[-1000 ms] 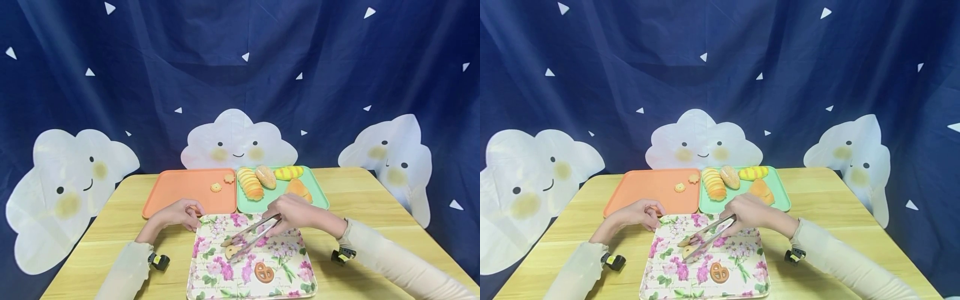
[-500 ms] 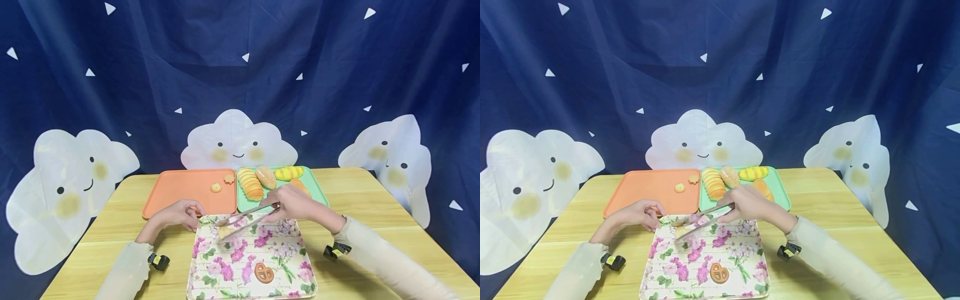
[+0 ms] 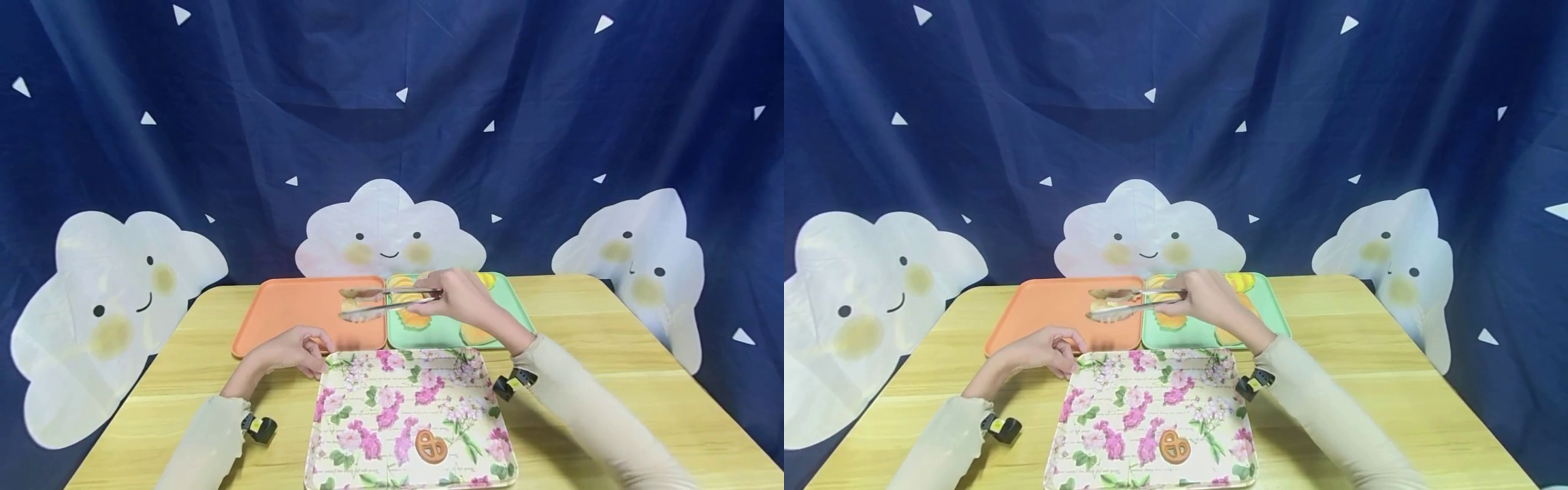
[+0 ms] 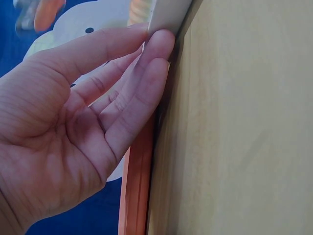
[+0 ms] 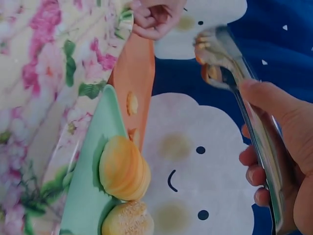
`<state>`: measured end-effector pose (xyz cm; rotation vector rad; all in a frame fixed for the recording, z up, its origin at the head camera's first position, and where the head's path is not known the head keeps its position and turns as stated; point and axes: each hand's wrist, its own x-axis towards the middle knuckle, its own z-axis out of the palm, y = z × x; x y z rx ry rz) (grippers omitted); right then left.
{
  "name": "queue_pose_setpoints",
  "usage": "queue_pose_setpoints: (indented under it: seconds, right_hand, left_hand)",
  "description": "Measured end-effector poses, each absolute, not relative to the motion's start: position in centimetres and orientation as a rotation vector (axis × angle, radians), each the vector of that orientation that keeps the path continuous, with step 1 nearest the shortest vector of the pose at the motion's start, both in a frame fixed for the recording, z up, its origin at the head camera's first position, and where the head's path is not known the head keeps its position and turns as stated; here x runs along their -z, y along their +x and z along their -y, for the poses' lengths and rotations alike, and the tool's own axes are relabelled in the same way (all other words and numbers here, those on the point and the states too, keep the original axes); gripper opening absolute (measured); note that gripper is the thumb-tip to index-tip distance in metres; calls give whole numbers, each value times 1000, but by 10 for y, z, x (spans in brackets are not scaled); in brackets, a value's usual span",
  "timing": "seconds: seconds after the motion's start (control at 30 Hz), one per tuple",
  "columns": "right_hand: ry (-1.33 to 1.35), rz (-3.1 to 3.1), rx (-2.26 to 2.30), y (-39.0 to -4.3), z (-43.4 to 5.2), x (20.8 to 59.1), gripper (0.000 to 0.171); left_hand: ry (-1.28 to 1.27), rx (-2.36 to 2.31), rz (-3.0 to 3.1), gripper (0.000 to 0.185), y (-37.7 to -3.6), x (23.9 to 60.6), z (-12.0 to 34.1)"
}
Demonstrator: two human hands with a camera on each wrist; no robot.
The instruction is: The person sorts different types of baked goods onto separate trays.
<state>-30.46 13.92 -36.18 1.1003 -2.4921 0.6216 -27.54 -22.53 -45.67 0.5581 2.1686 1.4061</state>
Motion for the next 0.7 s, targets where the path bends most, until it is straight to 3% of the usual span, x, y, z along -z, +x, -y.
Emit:
queue_pose_setpoints:
  seconds: [0.1,0.23,0.37,0.7]
  right_hand:
    - [1002,2505,-590,-312,-130,363,25]
    - [906,2512,-576,-321,-117,367,34]
    - [824,2550,-599,-330,-102,374,28]
    - [836,2628,-430,-343,-66,392,38]
  left_hand:
    - [556,-1412,-2157,34,-276,457,225]
    - [537,-1423,-2141,36,-276,458,226]
    - [529,-1427,-2137,36,-277,458,226]
    - [518,-1424,-2145,36,-276,457,226]
